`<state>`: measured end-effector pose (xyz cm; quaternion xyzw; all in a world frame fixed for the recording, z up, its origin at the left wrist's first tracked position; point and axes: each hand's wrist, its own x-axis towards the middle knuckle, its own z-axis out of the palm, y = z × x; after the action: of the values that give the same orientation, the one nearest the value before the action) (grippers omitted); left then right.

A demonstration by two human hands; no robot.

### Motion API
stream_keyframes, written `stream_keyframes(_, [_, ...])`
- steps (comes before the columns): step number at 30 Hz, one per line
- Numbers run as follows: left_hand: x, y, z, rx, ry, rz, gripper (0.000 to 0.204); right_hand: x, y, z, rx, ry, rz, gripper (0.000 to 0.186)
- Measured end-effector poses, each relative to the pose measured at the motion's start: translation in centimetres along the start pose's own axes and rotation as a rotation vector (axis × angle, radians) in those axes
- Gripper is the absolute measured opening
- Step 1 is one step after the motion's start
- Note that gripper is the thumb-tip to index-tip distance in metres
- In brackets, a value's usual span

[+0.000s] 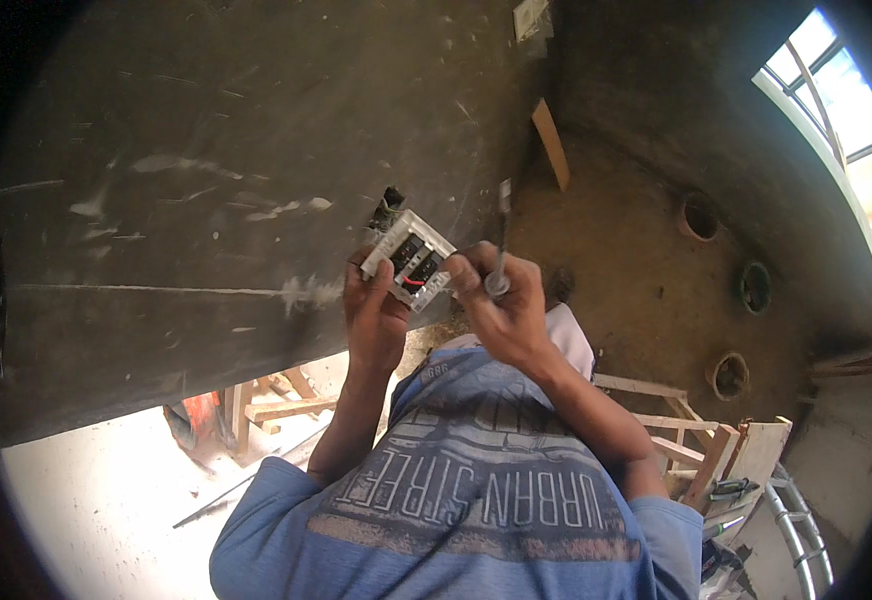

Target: The person prepares an electrical switch by manipulating wires with a screwdriver and then fits the switch into a hole in a concrete wall.

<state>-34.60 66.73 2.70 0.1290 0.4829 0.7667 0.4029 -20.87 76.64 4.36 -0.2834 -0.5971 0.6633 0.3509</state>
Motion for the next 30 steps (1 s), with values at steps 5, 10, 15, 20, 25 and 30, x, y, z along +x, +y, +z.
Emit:
stream_keyframes(5, [0.6,-3.6,-4.7,-0.177,0.102,-0.316,0.031,3.1,2.9,-1.4,-0.121,-0.043,0.018,0.013])
stream_keyframes(10, [0.7,-6.0,-7.0,-0.141,0.147,-0.314,0.032,8.3,6.0,-0.5,-0.417,-0.101,-0.272,0.016])
stream_keyframes(15, [0.9,-6.8,-7.9,-0.212,0.231,-0.236,0.029,8.9,6.3,2.8,-0.511,-0.113,-0.339,0.02])
stream_keyframes(20, [0.3,-7.0,-8.1,-0.276,0.272,-0.242,0.029,8.4,7.7,4.1,-0.564,-0.026,-0.385,0.024])
stream_keyframes(25, [-0.4,-7.6,-8.8,-0.234,0.306,-0.226,0.029,9.6,6.8,4.1,-0.77,-0.129,-0.535,0.027])
stream_keyframes(30, [-0.2,-7.1,-8.4,-0.184,0.273,-0.187,0.03,11.0,6.2,3.3,-0.909,-0.223,-0.526,0.03])
